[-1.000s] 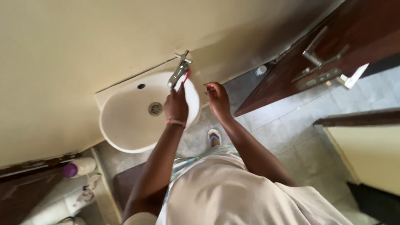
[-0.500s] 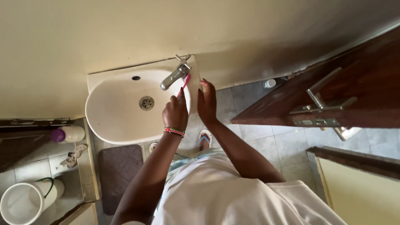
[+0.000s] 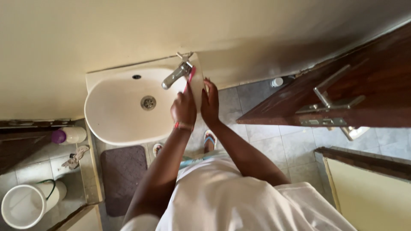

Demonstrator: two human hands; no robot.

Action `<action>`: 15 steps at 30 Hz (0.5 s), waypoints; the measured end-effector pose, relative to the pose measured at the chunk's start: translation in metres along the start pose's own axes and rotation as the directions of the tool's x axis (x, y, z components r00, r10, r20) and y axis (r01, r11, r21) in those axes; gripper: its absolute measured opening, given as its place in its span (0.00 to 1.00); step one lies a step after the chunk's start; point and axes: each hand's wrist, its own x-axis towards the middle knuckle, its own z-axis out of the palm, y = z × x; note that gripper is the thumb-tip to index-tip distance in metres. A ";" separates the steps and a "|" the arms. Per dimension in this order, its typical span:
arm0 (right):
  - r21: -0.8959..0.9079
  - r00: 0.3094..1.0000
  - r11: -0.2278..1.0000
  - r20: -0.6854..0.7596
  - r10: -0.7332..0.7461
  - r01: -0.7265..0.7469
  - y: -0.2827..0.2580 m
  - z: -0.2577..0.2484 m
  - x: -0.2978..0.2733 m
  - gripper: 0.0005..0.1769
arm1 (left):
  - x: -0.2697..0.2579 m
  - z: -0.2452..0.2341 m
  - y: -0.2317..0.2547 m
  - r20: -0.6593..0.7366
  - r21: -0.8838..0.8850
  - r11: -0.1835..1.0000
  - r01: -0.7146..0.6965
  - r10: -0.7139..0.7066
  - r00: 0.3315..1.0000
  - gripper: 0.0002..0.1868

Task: The person cleans a sink and faucet by scrubbing the basin, faucet, and drain area with a toothbrush, occasionally rinsing the brush under the water.

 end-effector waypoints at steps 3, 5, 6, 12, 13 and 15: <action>-0.005 0.999 0.999 0.001 -0.034 0.034 0.000 -0.007 -0.003 0.20 | 0.026 -0.003 0.011 -0.089 0.001 1.000 -0.004 0.004 0.996 0.31; -0.006 0.998 0.998 0.006 -0.063 0.063 0.001 -0.011 0.002 0.19 | 0.022 -0.004 0.007 -0.062 0.012 1.000 -0.010 0.011 0.998 0.32; -0.008 0.997 0.997 0.013 -0.075 0.075 0.002 -0.015 0.002 0.19 | 0.009 -0.003 0.005 -0.045 0.011 1.000 -0.013 0.013 0.999 0.30; 0.091 1.000 0.996 0.019 0.017 -0.018 0.002 -0.029 0.010 0.19 | -0.006 0.013 0.004 0.009 -0.003 1.000 -0.007 0.007 1.000 0.30; 0.098 1.000 0.995 0.015 0.003 -0.004 0.003 -0.031 0.009 0.19 | 0.012 0.020 0.011 0.016 -0.009 1.000 0.005 -0.005 1.000 0.30; 0.115 1.000 0.993 0.008 -0.029 0.028 0.003 -0.031 0.009 0.19 | 0.041 0.030 0.022 -0.001 -0.040 0.999 0.030 -0.030 1.000 0.29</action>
